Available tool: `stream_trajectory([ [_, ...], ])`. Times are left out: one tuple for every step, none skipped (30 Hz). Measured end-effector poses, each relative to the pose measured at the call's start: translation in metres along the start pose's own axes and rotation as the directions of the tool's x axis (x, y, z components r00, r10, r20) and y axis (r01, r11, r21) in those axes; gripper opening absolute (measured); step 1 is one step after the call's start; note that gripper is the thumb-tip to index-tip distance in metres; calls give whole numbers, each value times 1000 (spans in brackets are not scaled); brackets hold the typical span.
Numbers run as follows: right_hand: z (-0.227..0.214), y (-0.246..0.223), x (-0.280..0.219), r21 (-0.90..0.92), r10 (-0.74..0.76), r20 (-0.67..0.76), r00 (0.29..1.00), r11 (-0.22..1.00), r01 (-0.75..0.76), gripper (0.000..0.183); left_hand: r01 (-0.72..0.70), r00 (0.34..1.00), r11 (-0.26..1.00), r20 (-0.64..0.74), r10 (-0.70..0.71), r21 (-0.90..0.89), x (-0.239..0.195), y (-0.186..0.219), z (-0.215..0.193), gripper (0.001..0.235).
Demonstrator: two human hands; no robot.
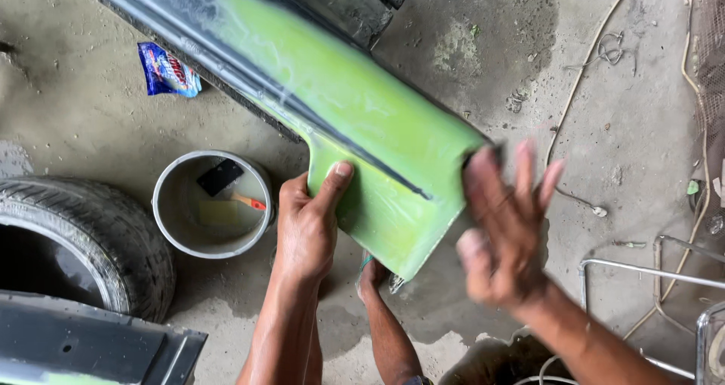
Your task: The person sands a green car bumper with a sanding block, working along the edges and flat surfaces. The person then sands a long black car trim piece in the same manner.
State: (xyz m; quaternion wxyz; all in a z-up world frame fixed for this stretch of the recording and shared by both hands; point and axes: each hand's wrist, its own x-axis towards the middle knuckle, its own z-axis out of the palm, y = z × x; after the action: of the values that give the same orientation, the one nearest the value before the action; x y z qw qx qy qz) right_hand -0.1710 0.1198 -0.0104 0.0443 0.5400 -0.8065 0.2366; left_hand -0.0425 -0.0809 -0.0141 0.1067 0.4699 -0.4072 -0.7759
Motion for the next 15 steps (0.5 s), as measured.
stream_trajectory([
  [-2, -12, -14, 37, -97, 116, 988, 995, 93, 59, 5, 1000, 1000, -13, -5, 25, 1, 1, -1, 32],
  [-3, -25, -28, 83, -194, 229, 954, 980, 179, 59, 10, 1000, 999, -27, -9, 50, 3, 2, -2, 32],
  [-2, -12, -18, 80, -202, 223, 954, 979, 188, 59, 0, 1000, 999, -27, 2, 47, 4, 4, 1, 32],
  [0, 1, -8, 9, -203, 177, 963, 979, 205, 54, -3, 1000, 1000, -11, 3, 30, 6, 6, 2, 31],
  [0, 8, -4, -53, -192, 146, 971, 978, 201, 51, 21, 1000, 1000, 1, -21, 18, 2, 4, 0, 29],
  [-4, 4, 0, -46, -184, 157, 970, 980, 194, 51, 35, 999, 999, -3, -35, 20, 5, 0, 3, 29],
  [-8, 2, 7, -47, -133, 171, 976, 989, 143, 55, -16, 1000, 1000, 0, 16, -23, 6, -3, 6, 29],
  [-14, -2, 15, -50, -82, 185, 979, 994, 93, 60, -68, 998, 996, 0, 68, -66, 7, -6, 9, 28],
  [-20, -5, 10, -40, -103, 189, 977, 993, 113, 60, -77, 997, 994, -19, 75, -76, 2, -18, 6, 28],
  [-26, -9, 5, -74, -158, 284, 946, 980, 186, 63, -137, 989, 984, 35, 142, -116, -4, -29, 2, 27],
  [-32, -12, 1, -100, -211, 377, 902, 959, 267, 69, -198, 974, 967, 81, 213, -159, -9, -41, -2, 31],
  [-38, -13, 2, -88, -238, 380, 894, 953, 291, 69, -210, 973, 963, 57, 222, -170, -23, -55, -1, 31],
  [-43, -13, 3, -65, -272, 431, 861, 942, 330, 76, -255, 939, 945, 179, 292, -204, -36, -69, 2, 34],
  [-49, -12, 3, -41, -305, 479, 823, 929, 368, 83, -297, 885, 924, 295, 361, -240, -48, -83, 6, 45],
  [-48, -18, 13, -30, -320, 489, 811, 923, 383, 83, -298, 890, 921, 276, 362, -249, -56, -74, 11, 45],
])
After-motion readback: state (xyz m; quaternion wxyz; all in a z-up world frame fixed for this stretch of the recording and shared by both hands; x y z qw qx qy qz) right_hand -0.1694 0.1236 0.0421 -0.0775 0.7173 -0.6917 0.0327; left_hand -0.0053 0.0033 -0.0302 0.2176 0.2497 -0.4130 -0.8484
